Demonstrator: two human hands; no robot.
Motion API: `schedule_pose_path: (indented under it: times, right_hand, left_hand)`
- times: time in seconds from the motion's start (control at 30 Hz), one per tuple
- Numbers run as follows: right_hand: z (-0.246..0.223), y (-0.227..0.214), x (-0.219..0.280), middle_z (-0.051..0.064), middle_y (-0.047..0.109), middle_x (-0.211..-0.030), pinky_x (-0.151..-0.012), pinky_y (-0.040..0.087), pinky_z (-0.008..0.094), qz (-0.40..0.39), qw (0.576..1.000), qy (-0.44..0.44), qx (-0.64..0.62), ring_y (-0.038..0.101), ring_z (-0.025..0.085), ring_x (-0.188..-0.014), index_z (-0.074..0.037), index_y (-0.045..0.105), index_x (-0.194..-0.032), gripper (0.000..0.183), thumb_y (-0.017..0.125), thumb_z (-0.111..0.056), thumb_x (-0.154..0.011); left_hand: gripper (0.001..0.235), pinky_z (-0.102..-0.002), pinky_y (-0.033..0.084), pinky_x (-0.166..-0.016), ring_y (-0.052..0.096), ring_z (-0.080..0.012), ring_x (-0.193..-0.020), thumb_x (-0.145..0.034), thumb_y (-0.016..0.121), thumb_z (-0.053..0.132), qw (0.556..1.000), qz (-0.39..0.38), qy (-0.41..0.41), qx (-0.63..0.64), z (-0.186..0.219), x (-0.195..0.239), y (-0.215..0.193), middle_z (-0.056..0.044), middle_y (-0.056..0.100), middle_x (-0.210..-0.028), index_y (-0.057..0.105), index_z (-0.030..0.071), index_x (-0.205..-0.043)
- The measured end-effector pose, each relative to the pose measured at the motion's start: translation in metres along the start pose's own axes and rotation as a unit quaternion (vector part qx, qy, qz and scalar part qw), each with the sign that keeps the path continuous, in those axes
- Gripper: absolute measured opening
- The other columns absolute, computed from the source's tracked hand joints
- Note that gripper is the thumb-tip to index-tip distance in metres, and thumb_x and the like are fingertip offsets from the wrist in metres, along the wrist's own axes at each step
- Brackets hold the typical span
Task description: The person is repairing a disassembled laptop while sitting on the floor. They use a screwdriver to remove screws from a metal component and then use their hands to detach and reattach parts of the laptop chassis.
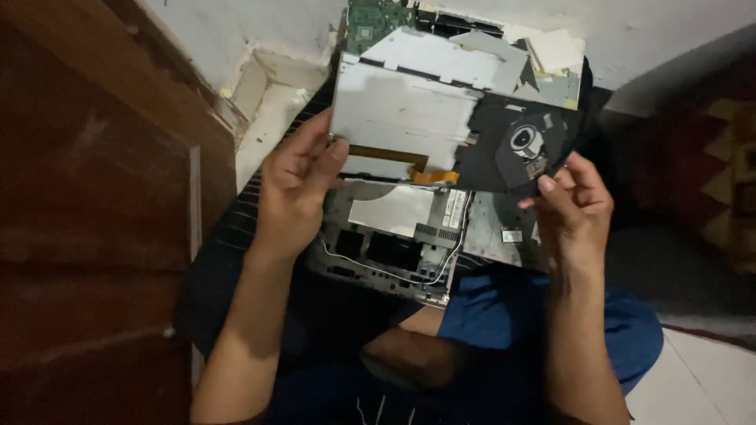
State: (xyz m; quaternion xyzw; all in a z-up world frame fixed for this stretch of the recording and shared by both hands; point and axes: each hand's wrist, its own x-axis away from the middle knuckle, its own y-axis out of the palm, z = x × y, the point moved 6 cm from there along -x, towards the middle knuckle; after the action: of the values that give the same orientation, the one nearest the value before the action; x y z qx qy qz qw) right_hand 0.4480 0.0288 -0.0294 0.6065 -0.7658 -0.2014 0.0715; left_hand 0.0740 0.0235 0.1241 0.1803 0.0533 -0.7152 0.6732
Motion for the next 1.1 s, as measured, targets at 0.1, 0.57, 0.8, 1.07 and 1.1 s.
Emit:
schedule_pose_path:
  times: [0.1,0.57,0.8,1.07,1.1]
  right_hand:
    - [-0.03,0.029,0.007,-0.005,0.042,-0.084,-0.065,0.063,0.029,0.022,0.999,0.003,-0.027,0.054,0.007,-0.075,-0.014,0.066,-0.127,0.04,0.074,0.002,-0.091]
    - [-0.065,0.068,-0.014,0.009,0.071,-0.103,-0.07,0.066,0.024,-0.01,0.996,-0.077,0.054,0.069,0.016,-0.082,-0.002,0.064,-0.133,0.04,0.072,0.0,-0.094]
    - [-0.049,0.077,-0.026,0.01,0.072,-0.107,-0.072,0.062,0.025,0.0,0.99,-0.068,0.123,0.068,0.015,-0.084,0.001,0.066,-0.126,0.036,0.075,-0.005,-0.092]
    - [-0.054,0.088,-0.027,0.007,0.071,-0.11,-0.086,0.058,0.027,-0.004,0.98,-0.098,0.176,0.067,0.014,-0.093,0.0,0.065,-0.13,0.04,0.076,-0.015,-0.094]
    - [-0.053,0.088,-0.026,0.007,0.07,-0.107,-0.07,0.055,0.023,0.004,0.981,-0.092,0.17,0.064,0.013,-0.085,0.0,0.066,-0.127,0.041,0.079,-0.019,-0.093]
  left_hand:
    - [0.048,-0.032,0.058,-0.106,0.062,-0.0209,-0.133,-0.105,0.058,0.025,0.998,-0.033,-0.04,-0.027,-0.005,-0.006,-0.001,-0.011,0.063,-0.144,0.05,0.005,-0.148]
    - [0.045,-0.036,0.059,-0.103,0.064,-0.0222,-0.128,-0.105,0.059,0.025,0.995,-0.079,-0.061,-0.004,-0.044,-0.05,-0.01,-0.009,0.066,-0.136,0.054,0.004,-0.144]
    - [0.048,-0.035,0.054,-0.113,0.063,-0.0227,-0.129,-0.103,0.061,0.017,0.997,-0.022,-0.078,-0.001,-0.094,-0.043,-0.043,-0.012,0.064,-0.138,0.052,-0.002,-0.146]
    - [0.052,-0.034,0.053,-0.114,0.062,-0.0216,-0.129,-0.099,0.07,0.017,0.991,0.108,-0.047,0.067,-0.115,-0.036,-0.086,-0.015,0.064,-0.139,0.054,-0.004,-0.144]
    - [0.049,-0.035,0.051,-0.116,0.06,-0.0238,-0.134,-0.1,0.068,0.01,0.991,0.104,-0.046,0.074,-0.117,-0.035,-0.085,-0.016,0.061,-0.143,0.053,-0.004,-0.144]
